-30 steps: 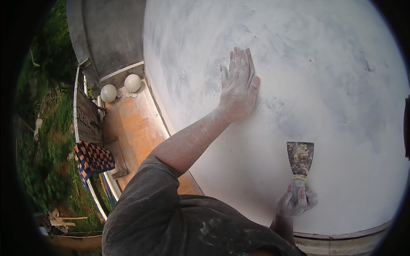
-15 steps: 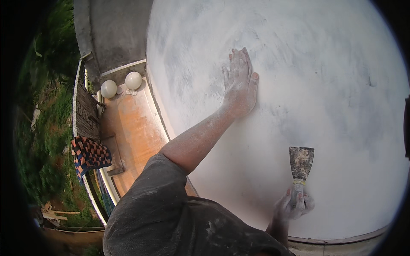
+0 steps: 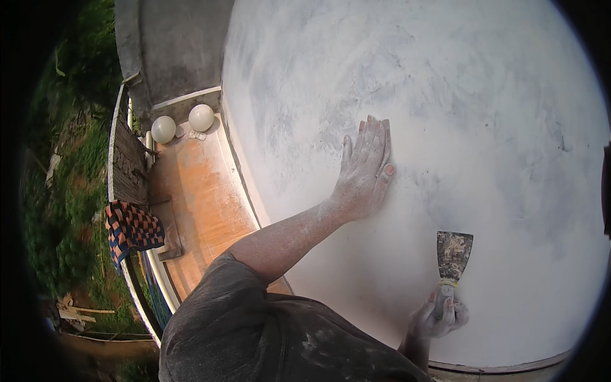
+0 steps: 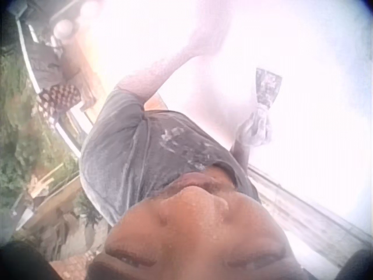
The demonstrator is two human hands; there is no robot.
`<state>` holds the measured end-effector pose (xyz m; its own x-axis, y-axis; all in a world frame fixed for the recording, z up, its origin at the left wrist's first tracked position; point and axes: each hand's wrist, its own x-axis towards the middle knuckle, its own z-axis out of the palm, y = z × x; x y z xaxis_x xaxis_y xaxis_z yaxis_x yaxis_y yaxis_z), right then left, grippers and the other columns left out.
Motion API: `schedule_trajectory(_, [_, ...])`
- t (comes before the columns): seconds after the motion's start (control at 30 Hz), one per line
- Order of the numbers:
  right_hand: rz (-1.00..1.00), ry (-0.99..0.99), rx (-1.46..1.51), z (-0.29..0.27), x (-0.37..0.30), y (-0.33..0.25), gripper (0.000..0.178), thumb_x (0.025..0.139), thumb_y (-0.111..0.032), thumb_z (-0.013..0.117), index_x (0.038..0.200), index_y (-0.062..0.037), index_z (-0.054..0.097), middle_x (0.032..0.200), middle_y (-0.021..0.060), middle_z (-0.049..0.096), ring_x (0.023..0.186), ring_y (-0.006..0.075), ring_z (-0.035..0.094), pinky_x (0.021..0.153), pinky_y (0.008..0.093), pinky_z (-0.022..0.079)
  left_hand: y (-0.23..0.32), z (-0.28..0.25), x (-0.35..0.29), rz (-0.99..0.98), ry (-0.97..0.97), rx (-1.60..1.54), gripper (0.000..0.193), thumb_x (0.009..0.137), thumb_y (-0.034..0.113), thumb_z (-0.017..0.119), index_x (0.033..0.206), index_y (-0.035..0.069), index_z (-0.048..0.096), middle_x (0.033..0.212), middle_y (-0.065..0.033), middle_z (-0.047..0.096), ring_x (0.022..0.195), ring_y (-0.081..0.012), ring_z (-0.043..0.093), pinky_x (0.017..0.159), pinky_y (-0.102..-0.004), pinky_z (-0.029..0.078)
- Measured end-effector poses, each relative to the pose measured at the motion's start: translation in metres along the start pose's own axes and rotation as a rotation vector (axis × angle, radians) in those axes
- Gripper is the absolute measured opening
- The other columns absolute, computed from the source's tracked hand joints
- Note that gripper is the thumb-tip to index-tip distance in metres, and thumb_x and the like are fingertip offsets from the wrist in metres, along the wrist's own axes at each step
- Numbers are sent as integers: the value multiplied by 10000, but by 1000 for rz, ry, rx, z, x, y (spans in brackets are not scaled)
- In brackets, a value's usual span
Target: The person smooths a white wall surface using a sanding block and a putty knife. They alternate between rubbing the wall with the sanding block and scraping or scraping off residue with the putty knife, working across different sections of the wall.
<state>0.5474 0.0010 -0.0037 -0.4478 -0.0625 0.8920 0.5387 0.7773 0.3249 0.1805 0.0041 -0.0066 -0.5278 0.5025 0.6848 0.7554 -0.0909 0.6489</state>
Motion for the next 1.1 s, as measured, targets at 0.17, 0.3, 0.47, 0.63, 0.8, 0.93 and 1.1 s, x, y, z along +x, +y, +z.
schedule_trajectory(0.17, [0,8,23,2,3,-3,387,924,-150,735,1284,-169,594,1228,87,462,938,272,530,729,373,471,-44,-57,124,-56,161,-118,654,1113,355,221,1630,23,-3,1693,-245,-11,1580,-377,-38,1262,-582,1])
schedule_trajectory(0.3, [-11,27,-15,3,3,-4,383,929,-138,728,1286,-166,591,1227,85,466,906,260,536,717,364,467,-14,-27,65,-45,145,-59,678,1108,404,216,1632,40,-16,1692,-245,-34,1576,-387,-47,1260,-566,-2])
schedule_trajectory(0.47, [-15,47,38,5,-4,0,388,898,-119,762,1250,-112,601,1177,138,474,976,290,520,774,406,478,23,15,-67,93,-218,145,736,1106,443,184,1607,-46,-43,1676,-297,-27,1560,-461,-76,1213,-664,-18])
schedule_trajectory(0.63, [-31,40,79,7,-8,6,384,890,-115,774,1229,-59,603,1156,170,481,1026,303,518,787,413,498,-8,-15,36,-89,73,-94,693,1113,400,188,1610,-50,11,1668,-312,-1,1566,-444,-55,1208,-682,-22])
schedule_trajectory(0.8, [-64,38,60,8,-3,7,374,902,-112,766,1228,-41,596,1152,165,483,1020,291,517,757,378,506,19,31,-51,33,-47,-84,695,1107,385,204,1612,-49,3,1673,-296,-56,1558,-462,-89,1199,-688,-47])
schedule_trajectory(0.93, [-57,24,99,5,2,6,369,903,-120,766,1221,-40,597,1149,167,482,1000,287,518,759,380,508,0,-2,8,-54,9,-117,688,1107,374,204,1615,-34,-18,1674,-295,-56,1558,-459,-93,1212,-669,-41])
schedule_trajectory(1.1, [-5,23,80,6,3,5,389,904,-118,746,1260,-175,599,1199,75,474,906,258,523,701,346,450,12,14,-8,-71,89,-141,695,1111,383,210,1615,-24,-40,1672,-296,-56,1557,-460,-93,1220,-655,-31])
